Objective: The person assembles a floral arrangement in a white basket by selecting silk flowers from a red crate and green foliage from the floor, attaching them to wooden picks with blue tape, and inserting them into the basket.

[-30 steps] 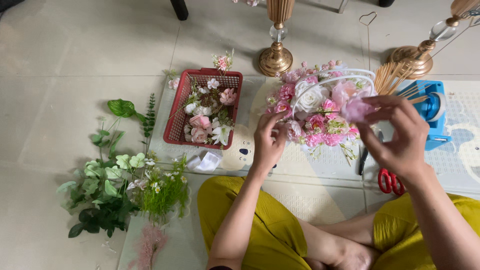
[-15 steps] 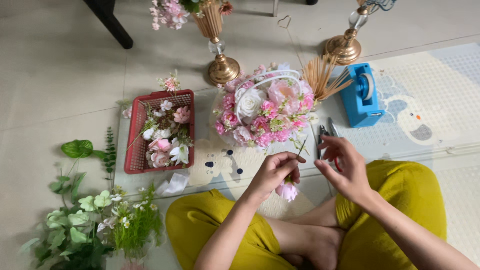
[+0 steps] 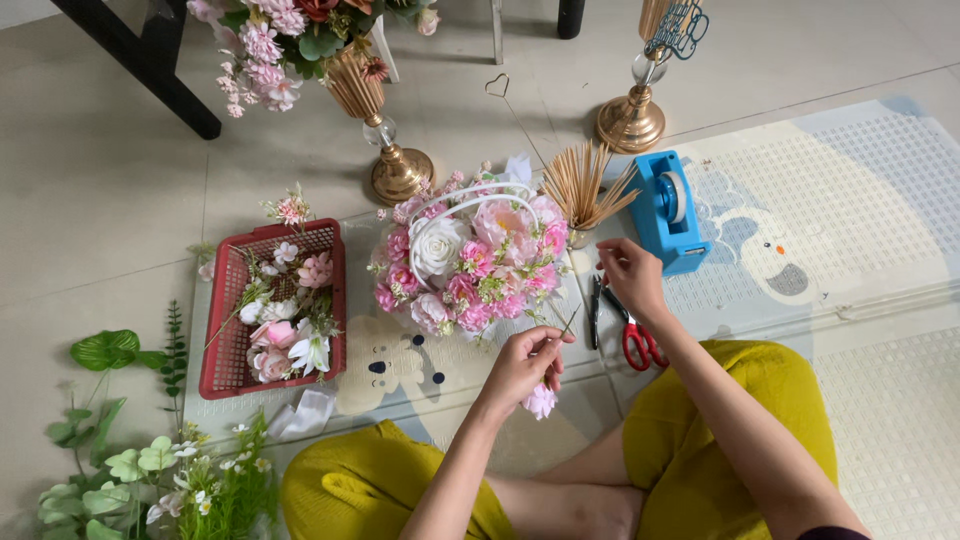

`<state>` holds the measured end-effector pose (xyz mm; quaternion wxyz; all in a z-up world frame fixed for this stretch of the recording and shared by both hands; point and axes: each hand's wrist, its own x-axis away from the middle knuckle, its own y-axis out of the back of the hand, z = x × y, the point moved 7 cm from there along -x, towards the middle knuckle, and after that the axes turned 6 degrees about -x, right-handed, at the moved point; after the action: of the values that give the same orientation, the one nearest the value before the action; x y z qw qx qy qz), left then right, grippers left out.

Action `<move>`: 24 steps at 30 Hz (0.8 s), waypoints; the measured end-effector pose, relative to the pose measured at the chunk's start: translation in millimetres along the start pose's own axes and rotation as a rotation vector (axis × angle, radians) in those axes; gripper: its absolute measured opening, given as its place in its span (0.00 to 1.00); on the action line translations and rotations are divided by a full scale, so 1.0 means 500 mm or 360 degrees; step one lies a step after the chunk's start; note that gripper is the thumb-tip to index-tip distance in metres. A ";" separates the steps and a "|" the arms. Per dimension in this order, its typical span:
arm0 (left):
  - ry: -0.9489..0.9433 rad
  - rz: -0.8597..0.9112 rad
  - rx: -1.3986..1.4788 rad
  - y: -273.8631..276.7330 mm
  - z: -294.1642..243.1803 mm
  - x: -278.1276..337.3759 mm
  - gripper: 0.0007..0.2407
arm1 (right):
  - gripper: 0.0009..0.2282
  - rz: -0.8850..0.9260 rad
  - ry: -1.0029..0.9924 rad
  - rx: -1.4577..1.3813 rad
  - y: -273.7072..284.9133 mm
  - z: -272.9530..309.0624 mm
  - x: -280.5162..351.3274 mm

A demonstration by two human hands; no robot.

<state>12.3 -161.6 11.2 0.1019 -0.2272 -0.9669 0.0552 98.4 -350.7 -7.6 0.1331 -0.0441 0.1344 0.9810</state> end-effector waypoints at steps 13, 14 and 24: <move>-0.0052 -0.0002 0.0028 0.022 0.026 -0.008 0.09 | 0.03 0.0182 -0.0042 0.1377 -0.105 -0.182 -0.163; -0.0070 -0.0020 0.0043 0.026 0.026 -0.011 0.09 | 0.03 0.0227 -0.0033 0.1395 -0.106 -0.184 -0.165; -0.0045 -0.0207 0.0186 0.024 -0.017 -0.013 0.08 | 0.03 -0.0624 0.0708 0.0378 0.083 0.074 -0.033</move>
<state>25.1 -153.1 16.5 0.1046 -0.1568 -0.9761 0.1079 101.3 -383.3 40.3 0.2912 -0.2666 0.2627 0.8804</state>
